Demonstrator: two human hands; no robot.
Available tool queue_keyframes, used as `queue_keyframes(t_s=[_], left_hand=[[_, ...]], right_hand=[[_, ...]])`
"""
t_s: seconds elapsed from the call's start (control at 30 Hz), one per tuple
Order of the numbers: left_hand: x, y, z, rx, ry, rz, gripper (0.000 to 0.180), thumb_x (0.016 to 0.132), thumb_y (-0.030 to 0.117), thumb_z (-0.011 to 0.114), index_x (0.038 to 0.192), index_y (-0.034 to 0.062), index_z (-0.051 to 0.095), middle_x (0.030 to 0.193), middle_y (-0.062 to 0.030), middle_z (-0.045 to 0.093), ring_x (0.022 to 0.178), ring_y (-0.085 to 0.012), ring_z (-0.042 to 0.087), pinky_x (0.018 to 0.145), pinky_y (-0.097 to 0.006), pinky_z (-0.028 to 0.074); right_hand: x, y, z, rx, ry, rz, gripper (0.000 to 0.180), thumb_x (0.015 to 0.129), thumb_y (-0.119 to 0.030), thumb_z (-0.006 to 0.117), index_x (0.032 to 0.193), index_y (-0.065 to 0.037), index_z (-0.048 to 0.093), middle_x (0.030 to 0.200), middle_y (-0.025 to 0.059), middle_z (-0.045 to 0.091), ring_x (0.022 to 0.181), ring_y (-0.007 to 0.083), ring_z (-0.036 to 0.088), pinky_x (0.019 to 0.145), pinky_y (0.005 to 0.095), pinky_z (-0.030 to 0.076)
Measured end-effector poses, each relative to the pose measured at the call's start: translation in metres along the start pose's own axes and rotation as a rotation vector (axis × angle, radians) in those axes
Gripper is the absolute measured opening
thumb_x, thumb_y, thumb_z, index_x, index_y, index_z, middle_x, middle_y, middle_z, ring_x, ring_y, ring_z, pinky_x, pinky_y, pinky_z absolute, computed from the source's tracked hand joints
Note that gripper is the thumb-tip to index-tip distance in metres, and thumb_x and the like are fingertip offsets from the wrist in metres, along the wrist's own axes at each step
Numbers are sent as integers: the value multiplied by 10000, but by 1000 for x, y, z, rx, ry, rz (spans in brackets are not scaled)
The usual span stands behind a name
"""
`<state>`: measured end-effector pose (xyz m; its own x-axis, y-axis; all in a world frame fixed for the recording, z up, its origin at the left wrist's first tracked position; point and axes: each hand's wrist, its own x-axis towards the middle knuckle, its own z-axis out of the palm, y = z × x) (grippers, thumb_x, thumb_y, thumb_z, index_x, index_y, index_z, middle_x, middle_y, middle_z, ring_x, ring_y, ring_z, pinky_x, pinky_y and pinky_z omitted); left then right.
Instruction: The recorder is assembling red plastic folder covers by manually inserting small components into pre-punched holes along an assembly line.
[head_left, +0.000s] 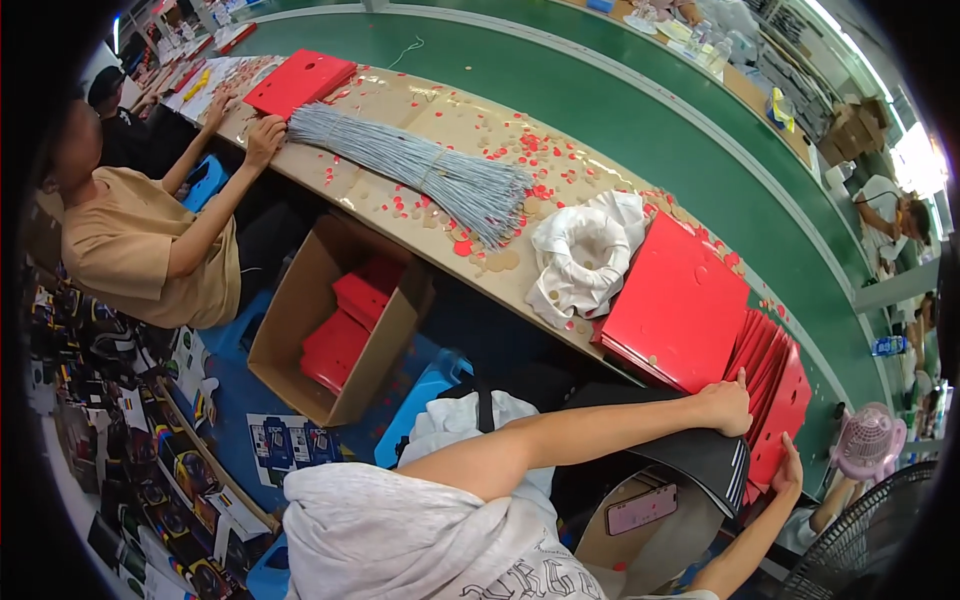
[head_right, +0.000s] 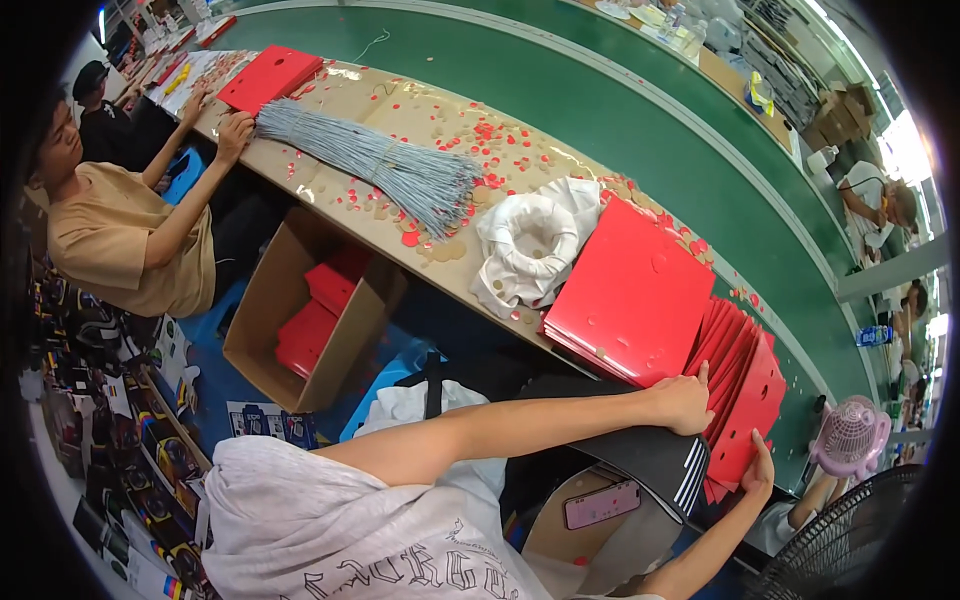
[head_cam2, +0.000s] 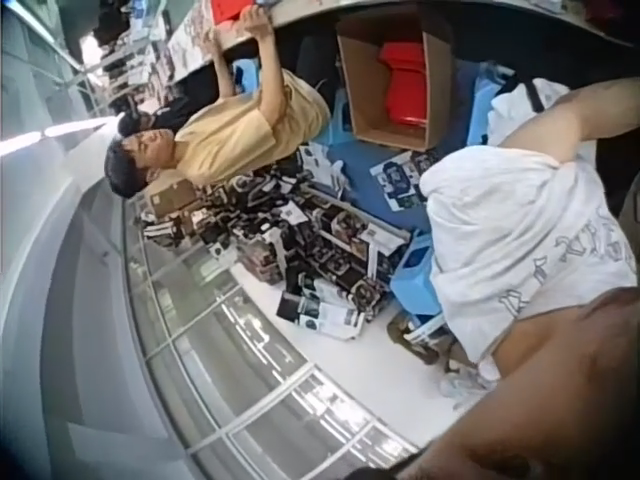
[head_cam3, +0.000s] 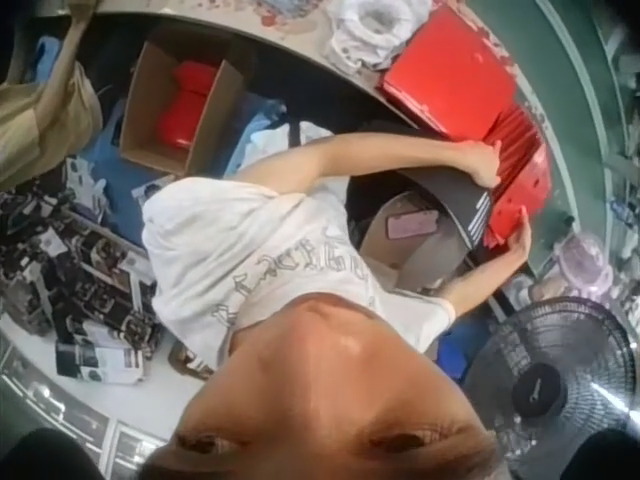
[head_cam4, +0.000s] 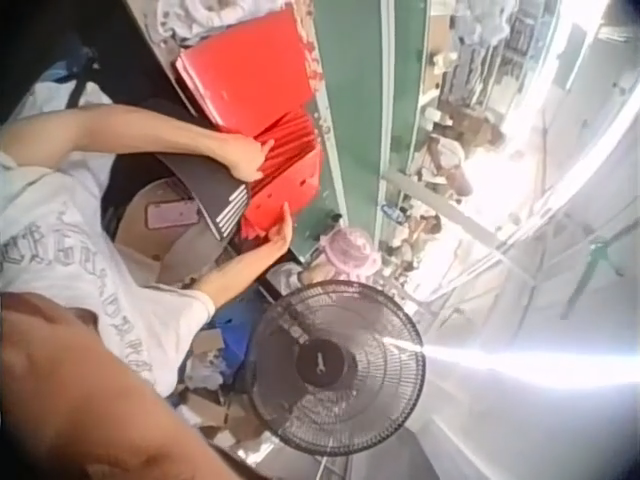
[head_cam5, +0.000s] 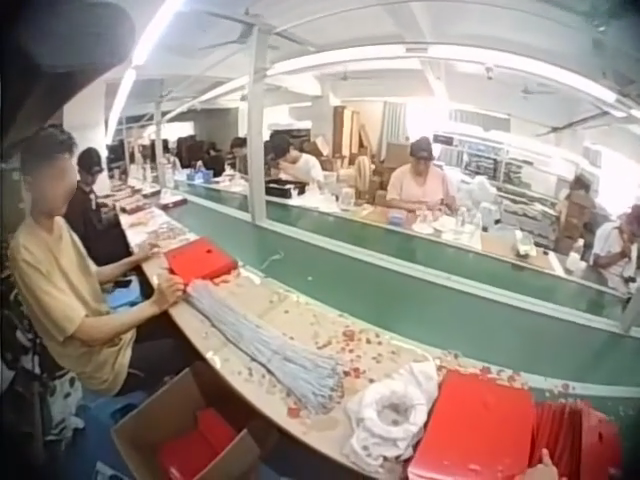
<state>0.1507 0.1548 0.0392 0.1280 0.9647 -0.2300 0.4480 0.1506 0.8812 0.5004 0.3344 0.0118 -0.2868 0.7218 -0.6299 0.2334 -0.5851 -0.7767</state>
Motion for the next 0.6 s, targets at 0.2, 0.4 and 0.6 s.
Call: queue_keyframes(t_s=[0.2,0.4,0.6], left_hand=[[-17,10,-19,199,55,267,967,902,466,604,1420,-250,211,886,-315,696,848,-456,711,690,-540,579],[-85,3,-46,-138,199,347,488,940,306,661,1279,-38,588,846,-270,707,782,-405,718,748,-453,565],[-202,23,-153,-114,477,393,300,961,273,658,855,-5,696,655,-212,623,555,-306,623,561,-386,474]], right_hand=[[-6,55,13,250,53,-317,405,902,-155,719,1272,-14,634,1240,120,693,1120,273,664,1007,426,515],[-23,58,80,450,240,-239,401,901,-166,739,1258,-22,626,1223,101,704,1113,273,670,1028,441,504],[-77,87,-50,663,-100,-499,212,985,-255,641,1104,-94,711,1114,61,745,1087,224,673,1040,469,480]])
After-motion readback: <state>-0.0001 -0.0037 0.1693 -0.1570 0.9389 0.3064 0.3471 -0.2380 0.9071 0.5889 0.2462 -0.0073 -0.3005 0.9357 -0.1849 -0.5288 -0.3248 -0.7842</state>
